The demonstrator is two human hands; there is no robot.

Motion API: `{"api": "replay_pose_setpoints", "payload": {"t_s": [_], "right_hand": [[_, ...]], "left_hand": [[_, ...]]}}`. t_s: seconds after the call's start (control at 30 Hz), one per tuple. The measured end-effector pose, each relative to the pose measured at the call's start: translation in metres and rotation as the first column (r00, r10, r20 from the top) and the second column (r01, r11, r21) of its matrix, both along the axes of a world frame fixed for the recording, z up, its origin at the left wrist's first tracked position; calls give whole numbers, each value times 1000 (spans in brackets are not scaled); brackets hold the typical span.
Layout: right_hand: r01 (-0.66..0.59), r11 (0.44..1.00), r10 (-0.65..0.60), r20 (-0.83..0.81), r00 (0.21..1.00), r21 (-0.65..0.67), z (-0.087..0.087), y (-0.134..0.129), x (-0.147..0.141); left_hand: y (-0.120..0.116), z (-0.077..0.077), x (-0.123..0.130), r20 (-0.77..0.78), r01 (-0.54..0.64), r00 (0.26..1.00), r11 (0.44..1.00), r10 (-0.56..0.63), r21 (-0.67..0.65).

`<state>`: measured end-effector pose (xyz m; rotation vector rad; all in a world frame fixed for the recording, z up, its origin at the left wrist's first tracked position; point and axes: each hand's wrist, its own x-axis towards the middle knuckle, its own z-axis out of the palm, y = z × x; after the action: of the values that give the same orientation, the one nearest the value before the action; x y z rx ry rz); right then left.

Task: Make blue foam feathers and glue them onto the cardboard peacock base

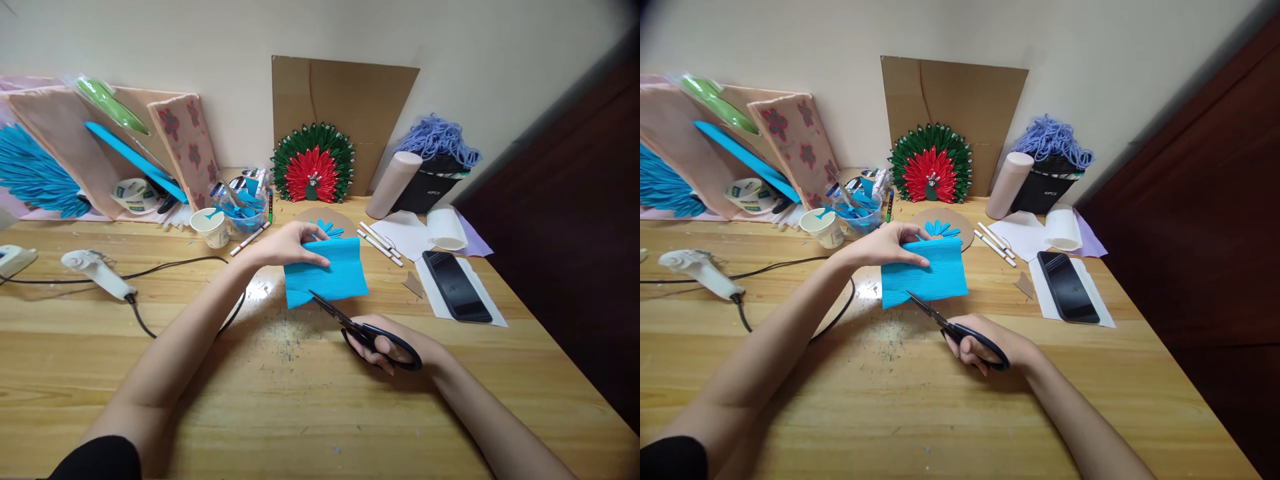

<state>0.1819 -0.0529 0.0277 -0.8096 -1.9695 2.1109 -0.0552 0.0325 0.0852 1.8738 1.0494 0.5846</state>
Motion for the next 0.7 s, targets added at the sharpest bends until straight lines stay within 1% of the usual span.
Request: {"api": "replay_pose_setpoints", "payload": {"t_s": [0.03,0.07,0.1,0.13,0.17,0.2,0.23,0.27,0.3,0.37,0.43,0.47,0.53,0.6,0.7], "right_hand": [[12,1000,-12,4,1000,0,0,0,0],[30,1000,-30,-1,1000,3,0,0,-1],[53,999,-53,-14,998,7,-1,0,-1],[79,997,-78,-34,996,10,-2,1,-2],[109,994,-108,-58,992,14,-4,2,-2],[143,990,-141,-82,987,17,-6,2,-3],[181,983,-179,-104,978,17,-9,3,-3],[223,975,-220,-122,968,13,-13,4,-3],[263,965,-260,-138,956,5,-16,6,-4],[332,943,-333,-168,928,-32,-24,7,-4],[379,922,-387,-185,903,-75,-29,9,-5],[395,915,-404,-190,895,-88,-31,9,-6],[411,906,-423,-198,885,-97,-31,9,-8],[414,905,-425,-204,882,-95,-29,8,-9],[405,909,-416,-215,883,-95,-26,7,-10]], "left_hand": [[2,-2,0,14,-40,999,999,40,22],[4,-3,0,37,-113,993,992,112,47],[6,-4,-1,60,-214,976,974,210,77],[8,-3,-3,79,-333,942,936,325,118],[8,-2,-5,86,-444,896,880,436,169],[7,1,-7,77,-527,848,820,524,222],[5,5,-9,53,-569,815,777,578,269],[1,9,-11,1,-566,806,771,592,292],[-4,14,-11,-58,-533,823,802,566,271],[-17,21,-7,-160,-406,892,904,424,132],[-30,25,2,-196,-295,936,955,291,9],[-34,26,7,-195,-248,951,969,240,-17],[-38,24,16,-161,-192,969,981,188,-11],[-37,19,22,-99,-184,978,983,184,14],[-31,12,26,-27,-202,979,979,203,8]]}}
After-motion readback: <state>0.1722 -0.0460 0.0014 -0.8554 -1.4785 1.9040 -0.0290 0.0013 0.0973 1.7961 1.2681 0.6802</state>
